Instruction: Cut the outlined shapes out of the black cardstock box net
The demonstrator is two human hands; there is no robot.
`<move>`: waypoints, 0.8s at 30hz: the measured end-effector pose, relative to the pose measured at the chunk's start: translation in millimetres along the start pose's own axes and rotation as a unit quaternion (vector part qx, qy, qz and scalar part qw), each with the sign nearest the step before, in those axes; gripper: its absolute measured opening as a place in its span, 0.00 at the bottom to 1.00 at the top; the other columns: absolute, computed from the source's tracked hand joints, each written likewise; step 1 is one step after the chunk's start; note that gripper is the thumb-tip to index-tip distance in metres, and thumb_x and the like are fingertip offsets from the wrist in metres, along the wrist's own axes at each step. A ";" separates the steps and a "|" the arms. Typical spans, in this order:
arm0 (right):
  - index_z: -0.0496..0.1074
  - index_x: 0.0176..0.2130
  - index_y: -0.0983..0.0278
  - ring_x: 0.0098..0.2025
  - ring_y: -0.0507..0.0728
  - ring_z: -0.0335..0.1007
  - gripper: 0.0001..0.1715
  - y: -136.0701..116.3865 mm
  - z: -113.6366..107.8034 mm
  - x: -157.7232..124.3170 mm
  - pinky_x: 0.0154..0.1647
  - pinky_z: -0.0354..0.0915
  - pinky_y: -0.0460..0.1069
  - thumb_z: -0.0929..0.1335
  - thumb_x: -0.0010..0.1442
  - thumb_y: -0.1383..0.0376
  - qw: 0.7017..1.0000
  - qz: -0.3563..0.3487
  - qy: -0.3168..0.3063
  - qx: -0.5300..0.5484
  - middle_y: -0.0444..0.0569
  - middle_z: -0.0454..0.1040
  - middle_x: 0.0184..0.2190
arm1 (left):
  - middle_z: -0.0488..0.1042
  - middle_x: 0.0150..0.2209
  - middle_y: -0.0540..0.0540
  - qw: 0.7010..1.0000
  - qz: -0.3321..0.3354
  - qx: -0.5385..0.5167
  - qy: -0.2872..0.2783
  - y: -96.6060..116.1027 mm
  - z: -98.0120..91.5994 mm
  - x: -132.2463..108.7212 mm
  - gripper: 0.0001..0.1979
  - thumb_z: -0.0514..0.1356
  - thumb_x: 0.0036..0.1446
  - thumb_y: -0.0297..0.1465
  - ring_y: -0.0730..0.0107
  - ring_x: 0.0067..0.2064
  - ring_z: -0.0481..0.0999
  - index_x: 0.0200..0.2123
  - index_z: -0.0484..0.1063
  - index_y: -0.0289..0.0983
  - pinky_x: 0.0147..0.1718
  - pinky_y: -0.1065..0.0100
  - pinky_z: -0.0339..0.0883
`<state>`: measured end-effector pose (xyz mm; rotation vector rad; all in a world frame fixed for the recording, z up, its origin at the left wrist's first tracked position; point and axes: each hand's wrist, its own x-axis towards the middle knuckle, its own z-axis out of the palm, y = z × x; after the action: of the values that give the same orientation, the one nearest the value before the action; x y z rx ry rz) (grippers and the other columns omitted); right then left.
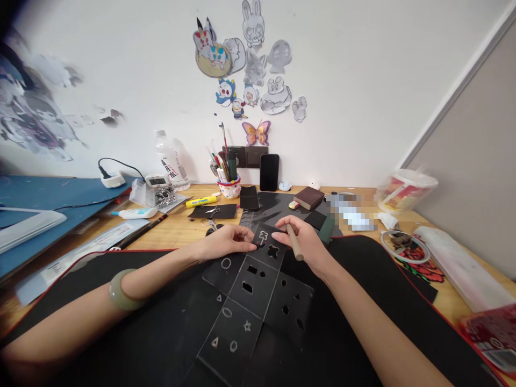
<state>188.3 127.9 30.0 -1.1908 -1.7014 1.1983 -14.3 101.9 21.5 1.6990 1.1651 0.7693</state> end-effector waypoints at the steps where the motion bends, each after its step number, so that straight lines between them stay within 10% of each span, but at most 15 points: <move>1: 0.65 0.30 0.62 0.23 0.48 0.55 0.14 1.9 -1.3 1.3 0.20 0.56 0.43 0.71 0.43 0.59 1.000 0.000 0.015 0.000 0.38 0.55 0.21 | 0.72 0.31 0.48 0.999 0.007 0.005 0.032 -1.0 -2.4 1.2 0.10 0.62 0.45 0.34 0.68 0.35 0.70 0.32 0.70 0.34 0.38 0.64 0.63; 6: 0.65 0.30 0.62 0.22 0.49 0.59 0.15 11.7 -11.9 9.0 0.20 0.57 0.44 0.71 0.43 0.60 0.996 -0.001 0.083 0.025 0.38 0.56 0.19 | 0.66 0.46 0.45 0.975 0.022 -0.014 0.219 -11.6 -17.6 10.8 0.14 0.60 0.49 0.29 0.64 0.52 0.60 0.41 0.67 0.35 0.53 0.61 0.49; 11: 0.65 0.32 0.61 0.25 0.51 0.67 0.16 16.9 -22.7 14.8 0.23 0.63 0.46 0.71 0.43 0.60 0.987 -0.018 0.133 0.089 0.40 0.62 0.25 | 0.65 0.46 0.43 0.956 -0.022 -0.115 0.270 -22.2 -20.7 16.2 0.14 0.54 0.57 0.33 0.63 0.45 0.67 0.46 0.63 0.33 0.43 0.56 0.63; 24: 0.66 0.32 0.60 0.22 0.50 0.70 0.18 20.3 -30.4 21.3 0.18 0.63 0.42 0.73 0.39 0.62 0.950 -0.061 0.220 0.211 0.39 0.65 0.23 | 0.72 0.31 0.44 0.918 -0.146 -0.367 0.021 -15.3 4.8 2.7 0.09 0.63 0.48 0.30 0.72 0.33 0.73 0.32 0.68 0.32 0.35 0.71 0.66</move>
<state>215.0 159.5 20.9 -0.9797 -1.1009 1.0542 -14.9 105.0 5.5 0.8674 0.9547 0.9053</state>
